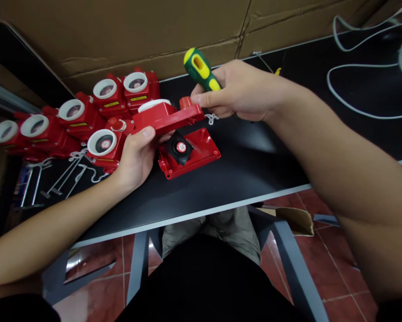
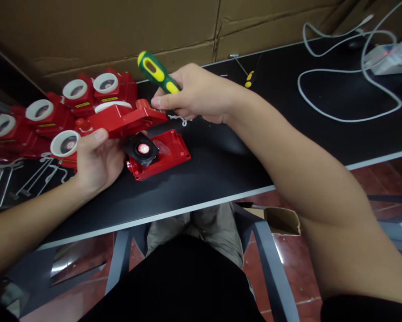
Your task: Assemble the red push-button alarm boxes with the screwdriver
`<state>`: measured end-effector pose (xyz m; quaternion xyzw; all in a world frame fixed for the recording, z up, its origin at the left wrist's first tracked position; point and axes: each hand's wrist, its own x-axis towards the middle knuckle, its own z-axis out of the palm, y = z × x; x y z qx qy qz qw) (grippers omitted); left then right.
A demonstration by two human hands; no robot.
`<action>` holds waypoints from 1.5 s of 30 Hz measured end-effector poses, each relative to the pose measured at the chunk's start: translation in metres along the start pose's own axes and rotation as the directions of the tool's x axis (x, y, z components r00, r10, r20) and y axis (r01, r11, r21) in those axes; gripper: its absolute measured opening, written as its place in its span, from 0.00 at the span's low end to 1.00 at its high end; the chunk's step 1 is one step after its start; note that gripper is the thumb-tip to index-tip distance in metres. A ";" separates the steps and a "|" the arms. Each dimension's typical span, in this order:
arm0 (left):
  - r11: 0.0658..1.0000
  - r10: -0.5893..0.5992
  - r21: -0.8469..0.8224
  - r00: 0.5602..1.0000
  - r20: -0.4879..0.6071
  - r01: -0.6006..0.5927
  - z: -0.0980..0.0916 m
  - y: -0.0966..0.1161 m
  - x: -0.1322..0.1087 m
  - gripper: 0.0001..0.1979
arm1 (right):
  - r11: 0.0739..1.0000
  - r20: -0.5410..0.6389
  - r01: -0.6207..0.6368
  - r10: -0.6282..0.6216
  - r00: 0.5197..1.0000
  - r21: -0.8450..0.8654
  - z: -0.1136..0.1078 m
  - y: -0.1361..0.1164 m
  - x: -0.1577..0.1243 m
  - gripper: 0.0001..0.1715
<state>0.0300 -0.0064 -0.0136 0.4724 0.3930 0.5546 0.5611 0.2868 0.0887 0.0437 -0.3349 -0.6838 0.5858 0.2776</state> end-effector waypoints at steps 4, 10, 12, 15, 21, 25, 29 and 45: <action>1.000 0.011 -0.007 1.000 -0.025 -0.011 -0.001 0.000 0.000 0.21 | 0.937 -0.220 -0.004 -0.077 0.972 -0.349 -0.017 -0.011 0.000 0.21; 0.998 0.034 -0.053 0.999 -0.015 -0.035 0.001 0.007 -0.002 0.23 | 0.420 -0.324 -0.272 -0.057 0.944 -0.866 -0.054 0.004 0.000 0.21; 0.998 0.032 -0.053 0.999 -0.029 -0.034 0.002 0.008 -0.002 0.23 | 0.436 -0.285 -0.255 -0.004 0.959 -0.863 -0.060 0.014 0.000 0.19; 0.998 0.021 -0.064 0.998 -0.061 -0.025 0.003 0.009 -0.002 0.23 | 0.422 -0.300 -0.301 0.070 0.951 -0.855 -0.058 0.012 -0.002 0.18; 0.985 0.039 -0.161 0.990 -0.138 -0.061 0.005 0.006 -0.003 0.23 | 0.549 -0.171 -0.087 -0.104 0.980 -0.831 -0.033 -0.035 -0.026 0.27; 0.983 0.034 -0.170 0.984 -0.174 -0.064 0.008 0.005 -0.004 0.24 | 0.753 0.195 0.297 -0.225 0.955 -0.587 0.002 -0.039 -0.036 0.17; 0.983 0.039 -0.172 0.989 -0.142 -0.063 0.008 0.005 -0.006 0.25 | 0.663 0.344 0.474 -0.329 0.880 -0.579 0.030 -0.018 -0.033 0.11; 0.982 -0.009 -0.186 0.988 -0.151 -0.019 0.009 0.006 -0.006 0.29 | 0.578 0.376 0.600 -0.470 0.799 -0.552 0.041 -0.008 -0.033 0.11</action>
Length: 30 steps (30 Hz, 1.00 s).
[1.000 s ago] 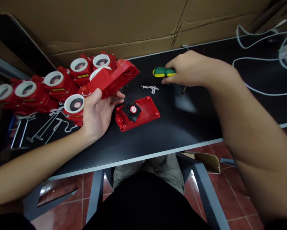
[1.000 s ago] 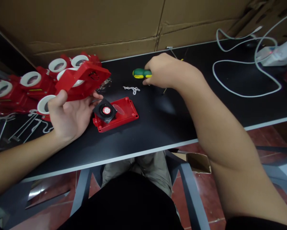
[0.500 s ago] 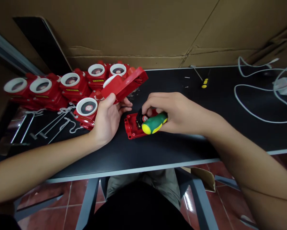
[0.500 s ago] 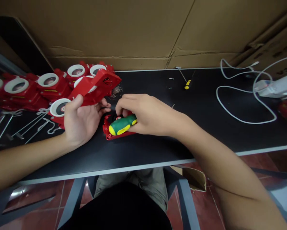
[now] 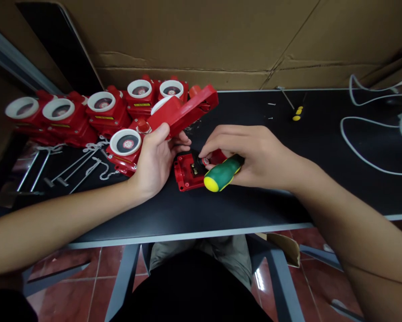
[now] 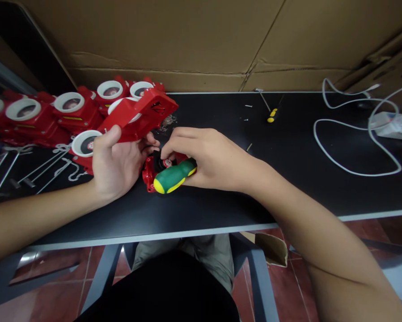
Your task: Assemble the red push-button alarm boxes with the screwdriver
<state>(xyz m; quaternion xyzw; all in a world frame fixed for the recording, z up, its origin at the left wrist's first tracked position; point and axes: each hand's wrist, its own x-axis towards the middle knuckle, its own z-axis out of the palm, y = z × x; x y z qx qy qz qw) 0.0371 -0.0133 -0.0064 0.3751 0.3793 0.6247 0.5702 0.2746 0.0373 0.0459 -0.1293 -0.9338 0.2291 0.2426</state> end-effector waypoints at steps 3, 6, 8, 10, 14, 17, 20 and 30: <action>1.000 -0.006 0.009 1.000 0.000 0.006 -0.002 -0.001 0.001 0.27 | 0.995 0.009 -0.015 0.016 1.000 -0.103 0.000 -0.005 -0.003 0.10; 1.000 -0.012 0.009 1.000 -0.009 0.012 -0.002 -0.002 0.001 0.27 | 0.963 0.007 -0.014 0.017 1.000 -0.268 0.002 -0.011 -0.005 0.11; 1.000 -0.011 0.012 1.000 -0.013 0.011 -0.002 -0.002 0.001 0.26 | 0.940 0.009 0.005 -0.002 1.000 -0.342 0.003 -0.014 -0.006 0.11; 1.000 -0.010 0.018 1.000 -0.012 0.011 -0.001 -0.002 0.001 0.26 | 0.931 0.024 0.013 -0.004 1.000 -0.366 0.004 -0.016 -0.006 0.13; 1.000 -0.015 0.020 1.000 -0.004 0.015 0.000 0.000 -0.001 0.27 | 0.936 0.047 -0.009 0.027 0.999 -0.351 0.001 -0.017 -0.006 0.17; 1.000 -0.013 0.016 1.000 -0.005 0.013 -0.001 0.000 -0.001 0.25 | 0.957 0.002 -0.044 0.046 0.999 -0.287 -0.010 -0.017 -0.006 0.18; 1.000 -0.007 0.023 1.000 -0.010 0.007 -0.003 -0.002 0.000 0.24 | 0.966 -0.070 -0.119 0.106 0.992 -0.228 -0.027 -0.014 -0.006 0.15; 0.996 0.071 0.061 0.997 0.024 -0.072 -0.001 -0.001 -0.004 0.27 | 0.935 -0.011 -0.312 0.315 0.949 -0.167 -0.032 0.020 -0.008 0.22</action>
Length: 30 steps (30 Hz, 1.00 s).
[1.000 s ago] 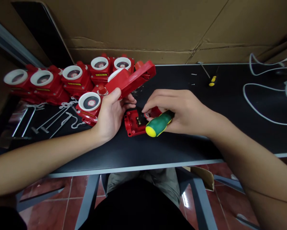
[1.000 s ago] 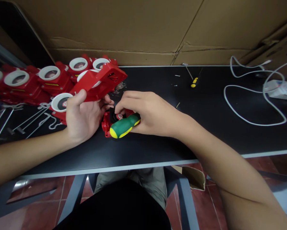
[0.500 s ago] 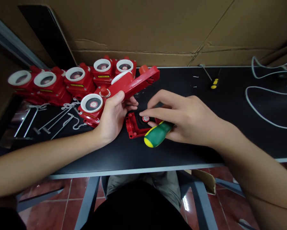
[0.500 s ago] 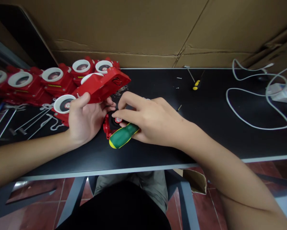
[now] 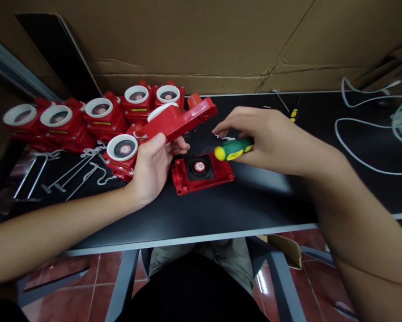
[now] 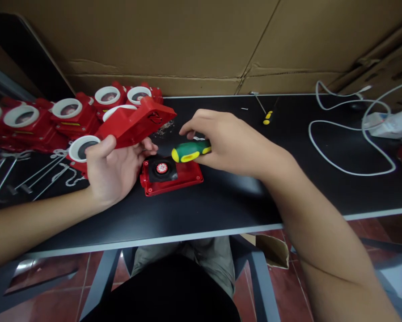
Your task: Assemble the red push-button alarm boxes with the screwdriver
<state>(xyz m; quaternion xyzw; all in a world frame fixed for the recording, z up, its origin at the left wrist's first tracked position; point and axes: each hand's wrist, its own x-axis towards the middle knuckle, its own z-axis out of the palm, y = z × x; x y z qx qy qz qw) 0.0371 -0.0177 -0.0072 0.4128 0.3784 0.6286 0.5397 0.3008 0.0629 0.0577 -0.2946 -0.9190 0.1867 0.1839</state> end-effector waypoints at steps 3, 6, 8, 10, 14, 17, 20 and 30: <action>1.000 0.021 0.012 1.000 0.001 -0.022 0.002 0.002 -0.001 0.29 | 0.998 -0.002 -0.049 0.050 0.999 0.038 0.014 0.008 0.005 0.19; 0.999 0.042 0.010 0.999 0.012 -0.042 0.004 0.004 -0.001 0.28 | 0.987 0.042 -0.116 0.112 0.993 0.111 0.022 0.013 0.011 0.16; 0.999 0.045 -0.002 0.999 0.028 -0.045 0.004 0.005 -0.001 0.27 | 0.978 0.074 -0.158 0.149 0.986 0.137 0.023 0.014 0.015 0.20; 0.999 0.051 -0.009 0.998 0.040 -0.051 0.003 0.005 -0.001 0.27 | 0.971 0.087 -0.188 0.176 0.981 0.150 0.022 0.015 0.017 0.22; 0.998 0.055 0.002 0.998 0.038 -0.055 0.002 0.005 -0.001 0.28 | 0.942 0.086 -0.266 0.254 0.963 0.203 0.018 0.015 0.017 0.26; 0.999 0.043 0.016 0.999 0.008 -0.043 0.001 0.003 -0.001 0.29 | 0.887 0.008 -0.299 0.317 0.948 0.351 0.013 0.011 0.015 0.29; 0.999 0.032 0.015 0.999 -0.020 -0.032 0.000 0.001 0.000 0.30 | 0.815 -0.006 -0.314 0.363 0.932 0.487 0.009 0.003 0.012 0.26; 0.999 0.044 0.011 0.999 0.005 -0.044 -0.001 0.001 -0.001 0.28 | 0.702 0.161 -0.326 0.293 0.943 0.633 0.021 -0.027 0.011 0.23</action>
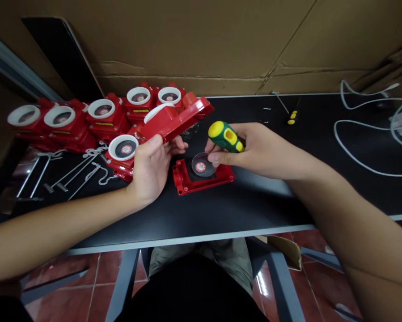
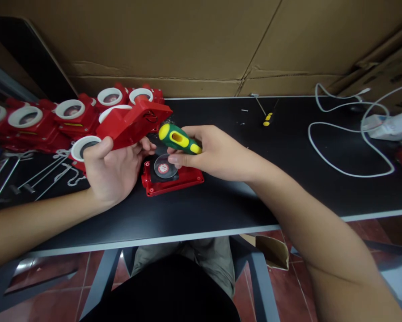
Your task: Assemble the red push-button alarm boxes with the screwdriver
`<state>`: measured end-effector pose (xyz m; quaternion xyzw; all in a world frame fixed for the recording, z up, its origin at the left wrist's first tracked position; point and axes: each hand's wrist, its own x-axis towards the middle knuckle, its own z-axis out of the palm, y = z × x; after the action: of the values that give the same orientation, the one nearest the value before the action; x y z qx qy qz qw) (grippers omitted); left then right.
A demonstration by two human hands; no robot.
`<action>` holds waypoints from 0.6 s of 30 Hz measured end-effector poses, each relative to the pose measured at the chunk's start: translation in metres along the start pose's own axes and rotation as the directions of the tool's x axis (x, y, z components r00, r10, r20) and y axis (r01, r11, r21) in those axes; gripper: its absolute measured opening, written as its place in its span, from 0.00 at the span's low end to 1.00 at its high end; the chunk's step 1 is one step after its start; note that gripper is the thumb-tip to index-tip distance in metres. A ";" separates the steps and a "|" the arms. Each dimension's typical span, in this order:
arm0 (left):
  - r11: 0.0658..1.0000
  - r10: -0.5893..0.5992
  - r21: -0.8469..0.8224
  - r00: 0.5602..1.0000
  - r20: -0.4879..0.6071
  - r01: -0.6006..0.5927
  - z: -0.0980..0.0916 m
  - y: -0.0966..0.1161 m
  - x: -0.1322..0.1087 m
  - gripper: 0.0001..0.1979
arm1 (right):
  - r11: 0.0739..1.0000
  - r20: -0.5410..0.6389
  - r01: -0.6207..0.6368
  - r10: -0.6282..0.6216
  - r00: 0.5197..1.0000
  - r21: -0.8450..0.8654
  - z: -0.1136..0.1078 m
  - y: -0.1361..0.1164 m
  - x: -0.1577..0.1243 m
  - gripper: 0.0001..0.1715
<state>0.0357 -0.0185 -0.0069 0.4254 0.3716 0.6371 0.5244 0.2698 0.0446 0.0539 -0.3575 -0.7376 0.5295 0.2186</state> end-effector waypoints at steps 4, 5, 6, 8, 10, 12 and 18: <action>1.000 -0.004 0.005 1.000 -0.004 0.004 0.002 0.001 0.000 0.29 | 0.994 -0.049 0.002 -0.007 0.999 -0.114 0.007 -0.003 -0.004 0.27; 1.000 -0.003 0.001 1.000 -0.006 0.003 0.003 0.001 0.000 0.29 | 0.990 -0.056 -0.003 -0.005 0.998 -0.139 0.007 -0.004 -0.005 0.28; 1.000 -0.003 -0.003 1.000 -0.006 0.003 0.003 0.001 0.001 0.29 | 0.988 -0.060 -0.003 -0.006 0.998 -0.156 0.008 -0.004 -0.005 0.29; 1.000 0.000 -0.005 1.000 -0.003 0.000 0.003 0.000 0.001 0.30 | 0.985 -0.060 0.000 -0.011 0.998 -0.174 0.009 -0.005 -0.005 0.32; 1.000 0.005 0.009 1.000 0.004 -0.005 0.002 -0.002 0.002 0.31 | 0.981 -0.059 0.000 -0.011 0.998 -0.192 0.009 -0.005 -0.005 0.32; 1.000 0.008 0.030 1.000 0.013 -0.009 0.000 -0.004 0.003 0.30 | 0.978 -0.060 -0.009 -0.003 0.998 -0.209 0.009 -0.004 -0.005 0.30; 0.998 0.013 0.065 0.998 0.058 -0.017 -0.005 -0.003 0.004 0.31 | 0.976 -0.060 0.022 -0.035 0.998 -0.216 0.007 -0.006 -0.008 0.24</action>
<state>0.0317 -0.0144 -0.0113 0.4636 0.3739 0.6159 0.5157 0.2682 0.0337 0.0581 -0.3851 -0.7884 0.4316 0.2096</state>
